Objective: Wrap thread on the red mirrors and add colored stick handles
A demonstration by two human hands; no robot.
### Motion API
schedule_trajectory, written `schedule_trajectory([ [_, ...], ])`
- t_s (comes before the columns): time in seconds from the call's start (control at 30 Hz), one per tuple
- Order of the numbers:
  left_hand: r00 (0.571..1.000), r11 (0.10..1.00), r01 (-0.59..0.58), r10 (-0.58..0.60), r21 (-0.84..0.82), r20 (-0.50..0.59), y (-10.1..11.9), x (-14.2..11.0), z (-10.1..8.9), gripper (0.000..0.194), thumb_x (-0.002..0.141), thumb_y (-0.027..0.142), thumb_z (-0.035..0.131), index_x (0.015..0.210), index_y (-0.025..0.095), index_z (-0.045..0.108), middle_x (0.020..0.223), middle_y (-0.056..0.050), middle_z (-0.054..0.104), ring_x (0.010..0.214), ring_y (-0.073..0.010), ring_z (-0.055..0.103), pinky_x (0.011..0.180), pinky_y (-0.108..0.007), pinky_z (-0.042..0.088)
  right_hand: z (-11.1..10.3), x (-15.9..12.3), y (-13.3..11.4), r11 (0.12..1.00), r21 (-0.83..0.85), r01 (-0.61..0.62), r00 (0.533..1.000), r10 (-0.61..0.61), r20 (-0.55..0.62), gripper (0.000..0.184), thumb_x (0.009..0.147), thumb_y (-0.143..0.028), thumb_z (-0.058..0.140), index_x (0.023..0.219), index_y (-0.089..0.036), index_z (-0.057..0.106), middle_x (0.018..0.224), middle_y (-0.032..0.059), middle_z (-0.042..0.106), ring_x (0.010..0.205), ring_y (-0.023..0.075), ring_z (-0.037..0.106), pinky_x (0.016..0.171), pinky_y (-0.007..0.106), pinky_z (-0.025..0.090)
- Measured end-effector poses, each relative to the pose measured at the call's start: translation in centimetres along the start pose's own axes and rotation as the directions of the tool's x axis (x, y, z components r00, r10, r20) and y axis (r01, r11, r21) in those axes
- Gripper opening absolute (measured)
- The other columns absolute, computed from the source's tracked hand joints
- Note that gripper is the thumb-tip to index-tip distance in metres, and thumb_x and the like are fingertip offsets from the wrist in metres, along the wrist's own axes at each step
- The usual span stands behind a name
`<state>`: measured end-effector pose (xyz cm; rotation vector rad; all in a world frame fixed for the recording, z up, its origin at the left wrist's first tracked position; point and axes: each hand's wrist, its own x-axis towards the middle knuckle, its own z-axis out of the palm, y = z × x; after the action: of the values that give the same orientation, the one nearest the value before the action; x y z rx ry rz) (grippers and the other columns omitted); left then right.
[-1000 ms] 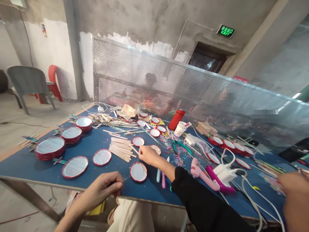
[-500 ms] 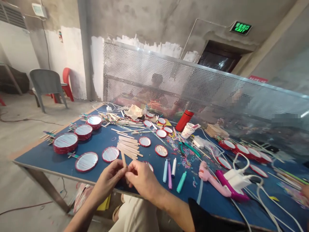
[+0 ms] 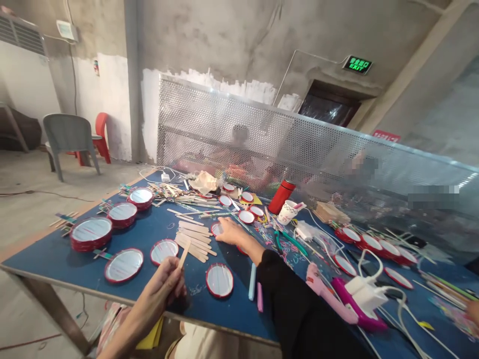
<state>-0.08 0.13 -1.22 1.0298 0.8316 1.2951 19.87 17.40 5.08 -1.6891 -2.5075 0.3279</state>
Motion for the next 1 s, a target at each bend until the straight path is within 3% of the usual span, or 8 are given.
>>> schedule_trajectory([
  [0.1, 1.0, 1.0, 0.007, -0.007, 0.016, 0.009, 0.3, 0.0, -0.1, 0.053, 0.086, 0.073, 0.066, 0.089, 0.022, 0.052, 0.059, 0.008, 0.054, 0.054, -0.0098, 0.048, 0.05, -0.02, 0.032, 0.1, 1.8, 0.3, 0.999, -0.002, 0.038, 0.998, -0.038, 0.042, 0.04, 0.099, -0.037, 0.068, 0.134, -0.019, 0.061, 0.138, 0.01, 0.062, 0.118, 0.0271, 0.065, 0.098, 0.051, 0.056],
  [0.2, 1.0, 1.0, 0.006, -0.006, 0.009, 0.025, 0.6, -0.1, 0.1, 0.054, 0.087, 0.073, 0.065, 0.089, 0.022, 0.05, 0.059, 0.009, 0.054, 0.051, -0.008, 0.045, 0.049, -0.019, 0.03, -0.7, 0.7, 0.3, 0.999, 0.012, 0.053, 0.998, -0.053, 0.034, 0.052, 0.094, -0.034, 0.074, 0.141, -0.019, 0.057, 0.146, 0.0126, 0.057, 0.13, 0.0316, 0.058, 0.108, 0.055, 0.049],
  [0.3, 0.999, 1.0, 0.011, -0.011, 0.001, 0.033, 0.8, -0.2, 0.3, 0.055, 0.086, 0.075, 0.065, 0.09, 0.022, 0.049, 0.059, 0.009, 0.054, 0.05, -0.0084, 0.047, 0.048, -0.019, 0.03, -2.1, -3.0, -0.1, 0.996, 0.047, 0.076, 0.996, -0.078, 0.04, 0.08, 0.083, -0.03, 0.078, 0.154, -0.016, 0.044, 0.153, 0.0181, 0.052, 0.139, 0.034, 0.052, 0.113, 0.049, 0.044],
  [0.37, 0.999, 1.0, 0.013, -0.013, -0.004, 0.035, 0.7, -0.3, 0.4, 0.056, 0.085, 0.076, 0.065, 0.091, 0.023, 0.049, 0.059, 0.009, 0.054, 0.05, -0.0085, 0.046, 0.048, -0.02, 0.031, -2.8, -6.1, -0.8, 0.991, 0.07, 0.11, 0.988, -0.117, 0.099, 0.088, 0.079, -0.032, 0.078, 0.156, -0.015, 0.04, 0.148, 0.0181, 0.057, 0.132, 0.0317, 0.059, 0.107, 0.043, 0.05],
  [0.5, 0.999, 1.0, 0.009, -0.009, 0.012, 0.035, 0.5, -0.4, 0.3, 0.055, 0.086, 0.075, 0.064, 0.093, 0.022, 0.05, 0.06, 0.009, 0.055, 0.05, -0.0082, 0.044, 0.049, -0.02, 0.033, -2.0, -11.3, -3.2, 0.983, 0.049, 0.178, 0.964, -0.185, 0.191, 0.087, 0.073, -0.028, 0.078, 0.153, -0.013, 0.046, 0.146, 0.019, 0.059, 0.134, 0.0334, 0.057, 0.113, 0.045, 0.044],
  [0.6, 1.0, 1.0, -0.018, 0.018, 0.022, 0.021, 0.2, -0.3, 0.2, 0.052, 0.088, 0.073, 0.064, 0.093, 0.022, 0.05, 0.061, 0.009, 0.056, 0.052, -0.0086, 0.046, 0.052, -0.021, 0.036, -0.4, -12.6, -4.4, 0.983, -0.012, 0.183, 0.961, -0.176, 0.215, 0.082, 0.072, -0.026, 0.076, 0.148, -0.012, 0.05, 0.139, 0.0208, 0.062, 0.128, 0.0369, 0.059, 0.11, 0.05, 0.045],
  [0.77, 0.999, 0.998, -0.033, 0.032, 0.052, 0.013, -0.3, 0.0, 0.1, 0.053, 0.089, 0.074, 0.061, 0.093, 0.022, 0.051, 0.061, 0.009, 0.058, 0.049, -0.0074, 0.045, 0.049, -0.019, 0.034, -0.2, -11.2, -3.8, 0.975, -0.095, 0.201, 0.961, -0.177, 0.214, 0.086, 0.07, -0.022, 0.075, 0.151, -0.011, 0.047, 0.137, 0.0188, 0.061, 0.127, 0.0353, 0.057, 0.111, 0.046, 0.044],
  [1.0, 0.999, 0.999, -0.04, 0.039, 0.025, 0.034, -1.3, 0.1, -0.4, 0.049, 0.092, 0.07, 0.06, 0.095, 0.023, 0.05, 0.062, 0.009, 0.058, 0.051, -0.0086, 0.049, 0.053, -0.021, 0.039, -1.4, -4.7, -0.8, 0.972, -0.16, 0.174, 0.977, -0.15, 0.154, 0.093, 0.071, -0.013, 0.074, 0.156, -0.009, 0.038, 0.148, 0.0238, 0.051, 0.138, 0.0379, 0.049, 0.115, 0.049, 0.038],
])
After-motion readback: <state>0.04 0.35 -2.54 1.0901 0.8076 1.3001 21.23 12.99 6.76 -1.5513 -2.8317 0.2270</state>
